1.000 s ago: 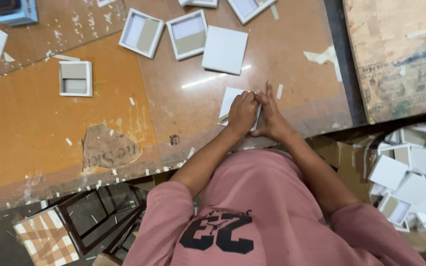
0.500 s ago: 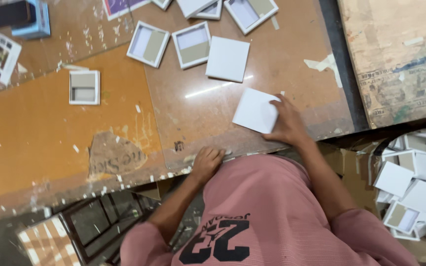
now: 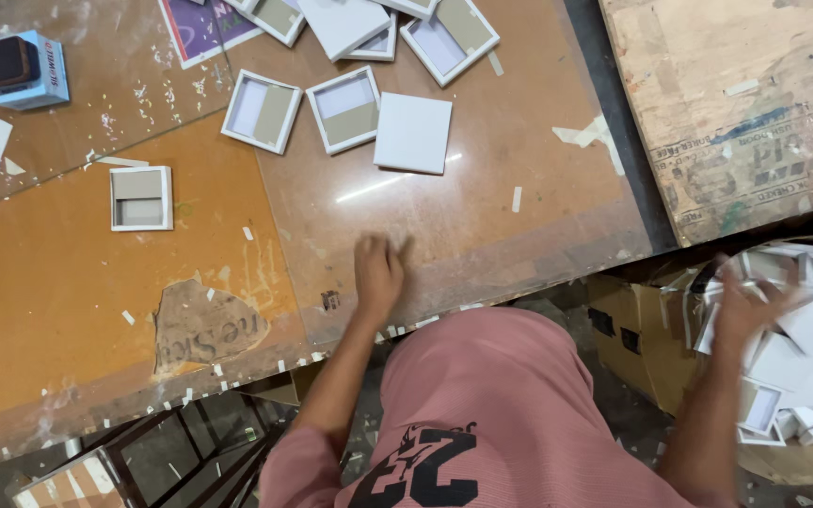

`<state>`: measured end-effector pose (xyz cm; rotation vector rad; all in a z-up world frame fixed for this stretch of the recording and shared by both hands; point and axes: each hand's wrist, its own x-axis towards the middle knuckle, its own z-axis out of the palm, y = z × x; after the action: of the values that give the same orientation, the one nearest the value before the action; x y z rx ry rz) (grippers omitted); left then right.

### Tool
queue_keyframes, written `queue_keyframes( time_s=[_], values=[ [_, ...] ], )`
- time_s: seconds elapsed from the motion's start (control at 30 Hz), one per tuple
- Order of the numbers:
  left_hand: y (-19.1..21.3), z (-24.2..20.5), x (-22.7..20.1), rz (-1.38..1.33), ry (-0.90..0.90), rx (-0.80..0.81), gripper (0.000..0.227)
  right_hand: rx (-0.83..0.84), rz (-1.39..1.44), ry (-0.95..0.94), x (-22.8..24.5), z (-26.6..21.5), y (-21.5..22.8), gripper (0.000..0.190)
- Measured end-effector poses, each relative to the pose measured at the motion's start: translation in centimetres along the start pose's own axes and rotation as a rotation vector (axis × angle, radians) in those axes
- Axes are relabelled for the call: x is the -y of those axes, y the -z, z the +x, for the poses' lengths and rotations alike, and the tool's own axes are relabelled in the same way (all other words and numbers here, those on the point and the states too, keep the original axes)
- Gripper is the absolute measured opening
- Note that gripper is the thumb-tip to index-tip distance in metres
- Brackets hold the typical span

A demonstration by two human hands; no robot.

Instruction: The person assembles small white picture frames by hand. They pick up frame parts, align them, and press them together on a workbench, then place the completed frames aside.

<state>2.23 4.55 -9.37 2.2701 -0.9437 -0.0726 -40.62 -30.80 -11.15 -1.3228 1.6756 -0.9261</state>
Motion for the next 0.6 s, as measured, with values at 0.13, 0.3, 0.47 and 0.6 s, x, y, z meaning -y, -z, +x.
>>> queue_keyframes(
  time_s=[0.13,0.3,0.47,0.6],
  values=[
    [-3.1,11.7,3.4,-0.233,-0.002,-0.221,0.021,0.717,0.047,0.319,5.6,-4.0,-20.7,0.052],
    [-7.2,19.2,4.0,-0.257,0.342,0.032,0.017,0.956,-0.092,0.371,13.6,-11.5,-39.7,0.055],
    [-7.2,14.8,3.3,-0.431,0.103,-0.017,0.013,1.021,0.353,-0.141,16.1,-12.2,-40.9,0.042],
    [-2.9,10.7,3.2,-0.65,-0.017,0.356,0.007,1.28,0.342,-0.07,14.0,-11.6,-32.7,0.048]
  ],
)
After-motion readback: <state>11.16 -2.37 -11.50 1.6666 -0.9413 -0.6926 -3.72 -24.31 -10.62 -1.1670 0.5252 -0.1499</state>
